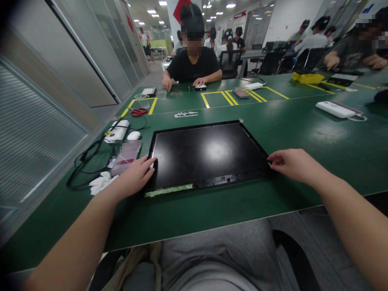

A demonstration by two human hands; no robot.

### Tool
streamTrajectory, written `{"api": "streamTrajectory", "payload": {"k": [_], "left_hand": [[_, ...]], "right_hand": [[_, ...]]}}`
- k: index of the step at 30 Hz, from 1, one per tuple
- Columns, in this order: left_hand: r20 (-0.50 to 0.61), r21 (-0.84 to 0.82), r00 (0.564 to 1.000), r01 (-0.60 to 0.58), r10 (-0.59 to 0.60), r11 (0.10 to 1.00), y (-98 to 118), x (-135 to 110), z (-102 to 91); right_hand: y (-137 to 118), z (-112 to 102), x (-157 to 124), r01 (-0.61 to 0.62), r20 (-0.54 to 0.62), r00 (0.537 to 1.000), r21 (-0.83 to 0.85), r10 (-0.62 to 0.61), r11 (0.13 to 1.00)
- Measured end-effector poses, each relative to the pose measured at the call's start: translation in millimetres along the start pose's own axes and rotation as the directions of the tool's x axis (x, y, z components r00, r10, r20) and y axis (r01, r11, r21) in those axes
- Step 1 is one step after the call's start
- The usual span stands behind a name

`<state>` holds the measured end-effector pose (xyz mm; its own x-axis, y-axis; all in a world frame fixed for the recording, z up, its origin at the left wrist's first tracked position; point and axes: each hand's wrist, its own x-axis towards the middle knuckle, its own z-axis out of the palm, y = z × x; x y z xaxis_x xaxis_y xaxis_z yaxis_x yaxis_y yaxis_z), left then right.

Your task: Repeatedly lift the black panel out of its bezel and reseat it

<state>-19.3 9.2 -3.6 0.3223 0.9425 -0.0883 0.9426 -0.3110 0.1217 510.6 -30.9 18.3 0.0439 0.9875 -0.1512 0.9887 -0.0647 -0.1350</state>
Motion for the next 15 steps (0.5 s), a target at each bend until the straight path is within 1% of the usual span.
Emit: {"api": "streamTrajectory", "payload": {"k": [4, 7, 11, 15], "left_hand": [[-0.006, -0.005, 1.000, -0.009, 0.009, 1.000, -2.8, 0.5, 1.6], [-0.025, -0.018, 0.999, -0.025, 0.024, 1.000, -5.2, 0.9, 3.2], [-0.027, -0.040, 1.000, -0.017, 0.016, 0.999, -4.8, 0.8, 3.3], [-0.015, -0.029, 1.000, -0.001, 0.000, 1.000, -2.4, 0.7, 2.2]], "right_hand": [[-0.7, 0.4, -1.7, -0.036, 0.028, 0.999, -0.068, 0.038, 0.997], [-2.2, 2.4, -3.5, -0.047, 0.019, 0.999, -0.117, 0.050, 0.992], [-0.8, 4.8, -5.0, -0.012, -0.022, 1.000, -0.163, 0.008, 0.986], [3.5, 4.0, -7.2, 0.011, 0.007, 1.000, -0.176, -0.009, 0.984]]}}
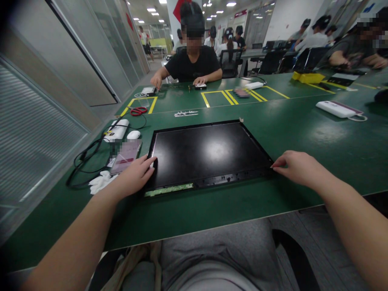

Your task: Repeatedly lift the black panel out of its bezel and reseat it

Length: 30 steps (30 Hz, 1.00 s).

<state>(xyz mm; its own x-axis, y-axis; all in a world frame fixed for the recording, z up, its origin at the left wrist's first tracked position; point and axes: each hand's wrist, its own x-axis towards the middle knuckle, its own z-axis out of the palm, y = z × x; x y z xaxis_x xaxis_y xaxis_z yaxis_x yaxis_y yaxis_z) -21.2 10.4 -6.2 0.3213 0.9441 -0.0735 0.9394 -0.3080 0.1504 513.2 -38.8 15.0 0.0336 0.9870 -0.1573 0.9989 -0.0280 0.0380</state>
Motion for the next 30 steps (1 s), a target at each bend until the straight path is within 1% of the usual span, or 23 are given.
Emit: {"api": "streamTrajectory", "payload": {"k": [4, 8, 12, 17, 24, 30], "left_hand": [[0.005, 0.031, 1.000, -0.009, 0.009, 0.999, 0, 0, 0.9], [-0.009, 0.027, 0.999, -0.031, 0.031, 0.999, -2, 0, 1.4], [0.008, 0.028, 1.000, -0.017, 0.017, 0.999, 0, -1, 0.3], [0.016, 0.032, 1.000, -0.004, 0.003, 0.999, 2, -1, -0.4], [0.009, 0.013, 1.000, -0.005, 0.005, 1.000, -2, 0, 1.2], [-0.010, -0.001, 1.000, -0.029, 0.029, 1.000, -5, 1, 3.1]], "right_hand": [[3, 2, -5, -0.006, 0.029, 1.000, 0.020, 0.006, 1.000], [6, 7, -10, -0.004, 0.054, 0.999, 0.039, 0.002, 0.999], [9, 8, -15, 0.031, 0.035, 0.999, 0.056, -0.033, 0.998], [12, 8, -22, 0.035, 0.044, 0.998, 0.079, -0.038, 0.996], [14, 13, -23, 0.060, -0.028, 0.998, 0.130, -0.057, 0.990], [10, 10, -21, 0.114, -0.004, 0.993, 0.132, -0.115, 0.985]]}}
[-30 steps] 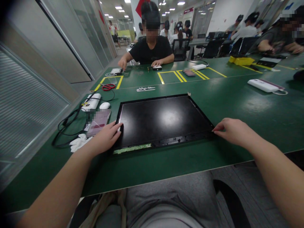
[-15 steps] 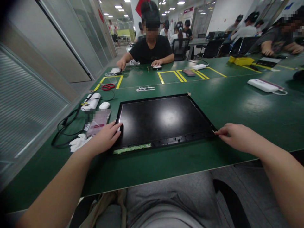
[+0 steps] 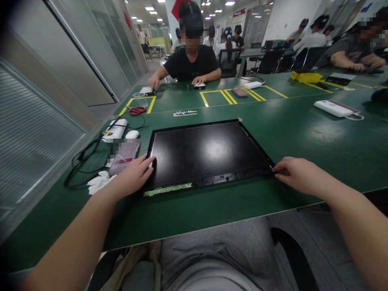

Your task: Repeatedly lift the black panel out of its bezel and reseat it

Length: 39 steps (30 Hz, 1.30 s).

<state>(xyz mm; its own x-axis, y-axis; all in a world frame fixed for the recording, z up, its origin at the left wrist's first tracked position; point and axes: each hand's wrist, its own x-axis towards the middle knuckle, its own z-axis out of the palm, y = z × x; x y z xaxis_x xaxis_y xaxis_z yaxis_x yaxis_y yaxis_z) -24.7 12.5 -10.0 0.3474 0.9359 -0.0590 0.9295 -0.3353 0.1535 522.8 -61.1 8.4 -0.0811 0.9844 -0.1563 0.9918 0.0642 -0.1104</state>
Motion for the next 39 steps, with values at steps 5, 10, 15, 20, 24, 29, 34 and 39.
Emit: {"api": "streamTrajectory", "payload": {"k": [5, 10, 15, 20, 24, 29, 34, 39], "left_hand": [[0.006, 0.026, 1.000, -0.007, 0.006, 1.000, -2, 1, 2.8], [0.020, 0.053, 1.000, 0.005, -0.006, 0.999, -1, 1, 1.9], [0.030, 0.043, 1.000, 0.008, -0.010, 0.999, 2, -1, -2.2], [-0.005, 0.013, 1.000, -0.007, 0.007, 1.000, -1, -1, 1.0], [-0.009, 0.016, 1.000, -0.003, 0.003, 1.000, -3, -1, 3.5], [0.016, 0.016, 1.000, 0.005, -0.005, 1.000, -1, 0, 0.9], [-0.025, 0.008, 0.999, -0.024, 0.024, 1.000, -3, 0, 3.7], [-0.021, 0.023, 1.000, -0.017, 0.018, 1.000, -6, 0, 6.8]], "right_hand": [[-9, -4, 3, -0.124, 0.052, 0.991, -0.008, 0.125, 0.992], [-10, -8, 18, -0.198, 0.059, 0.978, -0.077, 0.202, 0.977], [-6, -13, 28, -0.197, 0.117, 0.973, -0.042, 0.200, 0.980], [-9, -18, 30, -0.201, 0.148, 0.968, -0.015, 0.201, 0.980], [-16, -21, 33, -0.212, 0.169, 0.960, -0.088, 0.225, 0.973], [-26, -27, 37, -0.239, 0.213, 0.942, -0.112, 0.259, 0.964], [-17, -26, 42, -0.239, 0.215, 0.946, -0.050, 0.244, 0.970], [8, -13, 44, -0.208, 0.148, 0.970, 0.110, 0.190, 0.972]]}}
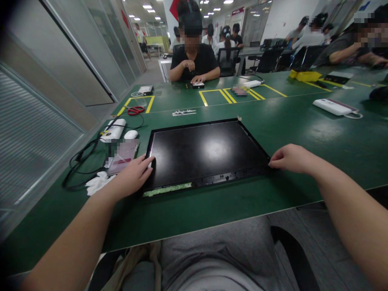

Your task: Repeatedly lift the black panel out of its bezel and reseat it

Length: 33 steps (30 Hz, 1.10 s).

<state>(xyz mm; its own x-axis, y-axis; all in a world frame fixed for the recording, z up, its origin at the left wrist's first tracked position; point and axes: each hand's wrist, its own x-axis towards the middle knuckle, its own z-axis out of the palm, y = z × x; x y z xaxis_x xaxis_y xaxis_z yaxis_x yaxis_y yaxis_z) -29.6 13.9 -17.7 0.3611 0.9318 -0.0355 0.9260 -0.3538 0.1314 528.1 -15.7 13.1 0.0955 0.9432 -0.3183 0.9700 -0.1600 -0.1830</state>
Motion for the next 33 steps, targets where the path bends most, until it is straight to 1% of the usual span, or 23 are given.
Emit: {"api": "streamTrajectory", "payload": {"k": [3, 5, 7, 9, 11, 13, 17, 19, 22, 25, 27, 29, 33], "left_hand": [[0.006, 0.011, 1.000, 0.005, -0.005, 1.000, 0, 0, -0.2], [0.015, 0.020, 1.000, 0.009, -0.009, 1.000, 0, 1, -0.6], [0.026, 0.026, 1.000, 0.016, -0.016, 1.000, 1, 1, -0.9], [0.023, 0.028, 0.999, 0.023, -0.024, 0.999, 2, 1, -1.0], [0.016, 0.025, 1.000, 0.024, -0.024, 0.999, 3, 0, -1.3], [0.017, 0.021, 1.000, 0.021, -0.021, 1.000, 3, 0, -1.8], [0.022, 0.022, 1.000, 0.019, -0.020, 1.000, 4, 0, -2.7], [0.016, 0.023, 1.000, 0.007, -0.008, 1.000, 3, 0, -2.1], [-0.005, 0.013, 1.000, -0.011, 0.011, 1.000, 0, 1, -0.4], [-0.012, 0.008, 1.000, -0.006, 0.006, 1.000, 0, 1, 0.3], [-0.002, 0.010, 1.000, 0.002, -0.002, 1.000, 1, 1, 0.0], [0.002, 0.012, 1.000, 0.008, -0.008, 1.000, 2, 1, 0.3], [-0.040, -0.001, 0.999, 0.007, -0.007, 1.000, 0, 1, 4.2]], "right_hand": [[6, 2, -2, -0.061, 0.014, 0.998, 0.081, 0.060, 0.995], [4, 0, -6, -0.078, 0.035, 0.997, 0.123, 0.074, 0.989], [-2, -2, -9, -0.087, 0.017, 0.996, 0.129, 0.086, 0.988], [-12, -4, -13, -0.113, -0.033, 0.993, 0.084, 0.116, 0.990], [-23, -6, -16, -0.142, -0.062, 0.988, 0.002, 0.142, 0.990], [-34, -9, -18, -0.124, -0.019, 0.992, -0.046, 0.124, 0.991], [-47, -12, -23, -0.111, -0.006, 0.994, -0.075, 0.111, 0.991], [-47, -11, -23, -0.096, -0.008, 0.995, -0.100, 0.096, 0.990], [-40, -9, -21, -0.064, -0.016, 0.998, -0.151, 0.063, 0.986], [-30, -4, -21, -0.030, -0.059, 0.998, -0.178, 0.020, 0.984], [-24, -1, -23, -0.010, -0.102, 0.995, -0.168, -0.007, 0.986], [-19, 3, -26, -0.013, -0.139, 0.990, -0.134, -0.006, 0.991], [-12, 11, -33, -0.034, -0.191, 0.981, -0.064, 0.021, 0.997]]}}
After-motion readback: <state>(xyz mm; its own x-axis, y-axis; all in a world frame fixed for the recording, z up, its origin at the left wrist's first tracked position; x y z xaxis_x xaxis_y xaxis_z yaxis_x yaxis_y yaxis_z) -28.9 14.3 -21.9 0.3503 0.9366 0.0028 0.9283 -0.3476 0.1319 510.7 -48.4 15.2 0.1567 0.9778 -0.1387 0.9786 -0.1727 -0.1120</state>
